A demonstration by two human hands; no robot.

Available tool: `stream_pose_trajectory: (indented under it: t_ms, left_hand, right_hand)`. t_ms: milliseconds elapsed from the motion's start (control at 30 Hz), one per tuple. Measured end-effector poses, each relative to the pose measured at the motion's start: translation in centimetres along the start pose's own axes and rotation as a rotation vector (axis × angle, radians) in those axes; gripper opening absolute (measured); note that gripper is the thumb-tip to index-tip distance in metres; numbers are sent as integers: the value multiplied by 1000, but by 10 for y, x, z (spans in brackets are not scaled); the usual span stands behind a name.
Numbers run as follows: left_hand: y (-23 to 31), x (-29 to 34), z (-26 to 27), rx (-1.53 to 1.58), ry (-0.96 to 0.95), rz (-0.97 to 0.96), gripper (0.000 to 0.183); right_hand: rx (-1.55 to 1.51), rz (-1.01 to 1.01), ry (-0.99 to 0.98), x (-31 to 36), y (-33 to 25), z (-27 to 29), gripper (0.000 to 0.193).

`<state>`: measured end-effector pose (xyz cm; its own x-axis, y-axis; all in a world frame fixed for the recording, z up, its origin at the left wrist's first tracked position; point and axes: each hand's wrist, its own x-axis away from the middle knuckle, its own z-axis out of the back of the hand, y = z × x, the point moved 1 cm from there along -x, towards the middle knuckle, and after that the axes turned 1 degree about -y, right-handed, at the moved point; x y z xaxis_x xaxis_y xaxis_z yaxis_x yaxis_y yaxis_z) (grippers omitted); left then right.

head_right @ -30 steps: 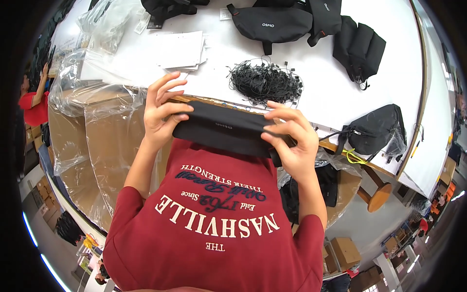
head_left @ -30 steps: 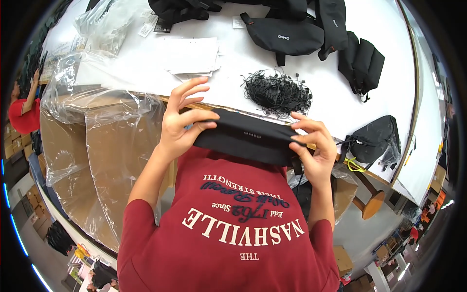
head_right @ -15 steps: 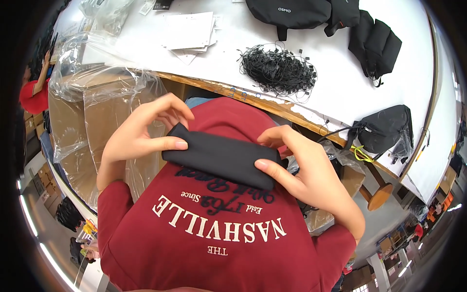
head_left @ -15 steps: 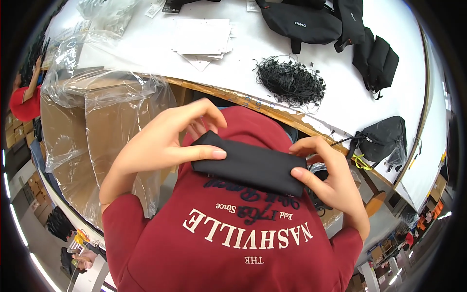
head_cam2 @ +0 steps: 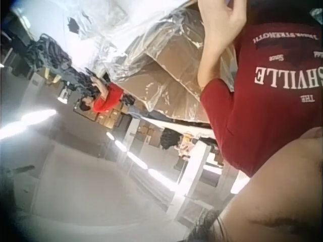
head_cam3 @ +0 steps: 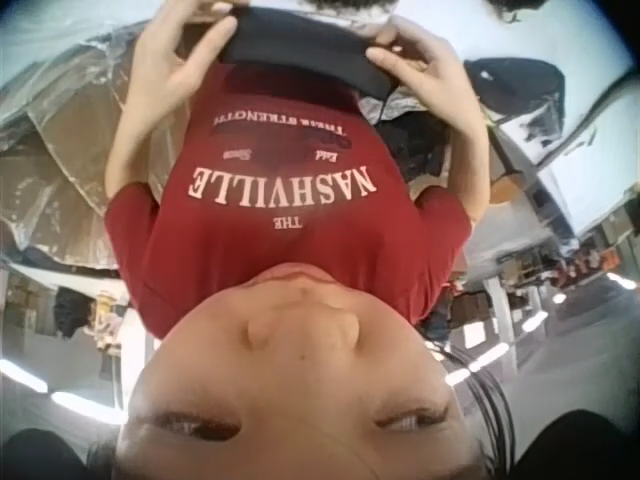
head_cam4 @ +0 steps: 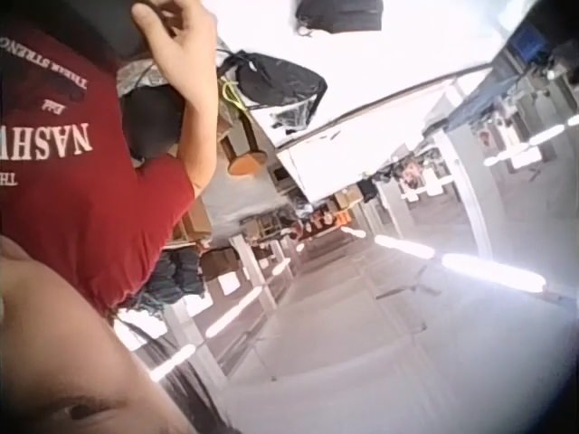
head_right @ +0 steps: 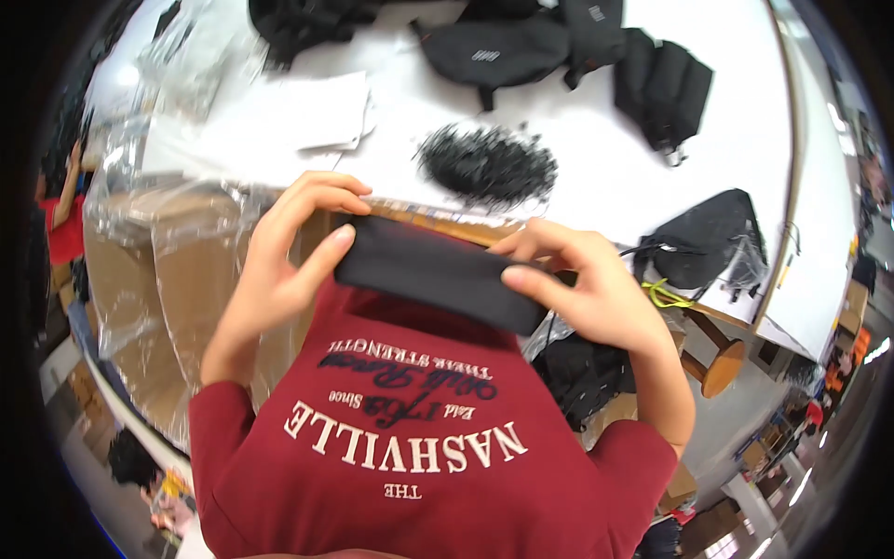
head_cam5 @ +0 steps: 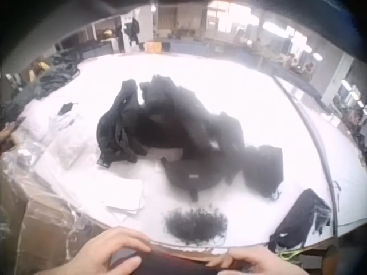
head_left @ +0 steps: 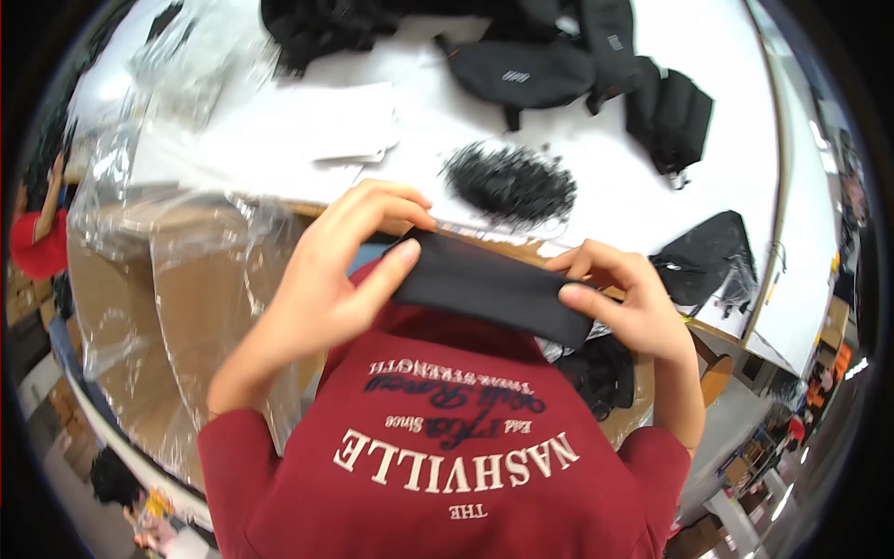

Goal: Packaging black pouches by attaching tags and inserting booklets.

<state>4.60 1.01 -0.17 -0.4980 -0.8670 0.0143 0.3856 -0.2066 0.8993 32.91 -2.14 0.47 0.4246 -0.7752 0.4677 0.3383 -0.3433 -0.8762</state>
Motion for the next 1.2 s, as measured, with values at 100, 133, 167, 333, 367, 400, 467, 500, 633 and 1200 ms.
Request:
stream_pose_trajectory:
  t_ms: [100, 133, 167, 333, 367, 400, 467, 500, 633, 1200]
  left_hand:
    - [41, -26, -15, 620, -214, -409, 42]
    - [51, -29, -46, 1037, -255, -662, 39]
    - [59, -29, -47, 1040, -253, -673, 39]
    - [66, -3, -16, 1120, -443, -709, 36]
    - [55, -22, 0, 1108, -479, -757, 35]
    - [48, -37, 8, 1112, -512, -798, 35]
    - [54, -45, 5, 1150, -526, -825, 34]
    - [62, -36, 4, 1151, -501, -818, 33]
    - [77, -15, -4, 1240, -561, -823, 31]
    - [58, -36, 5, 1241, -419, -740, 45]
  right_hand:
    - [-1, 38, 387, 7, 15, 53, 14]
    - [85, 65, 514, 12, 20, 76, 14]
    - [159, 126, 680, 14, 27, 100, 15]
    - [79, 290, 1318, 13, 93, 210, 23]
    - [223, 176, 1443, 11, 122, 243, 26]
    - [371, 37, 1562, 14, 160, 270, 28]
    - [208, 174, 1668, 6, 199, 300, 33]
    - [328, 98, 1656, -15, 190, 299, 33]
    - [405, -103, 1500, -37, 209, 300, 35]
    - [308, -161, 1554, -17, 223, 253, 51]
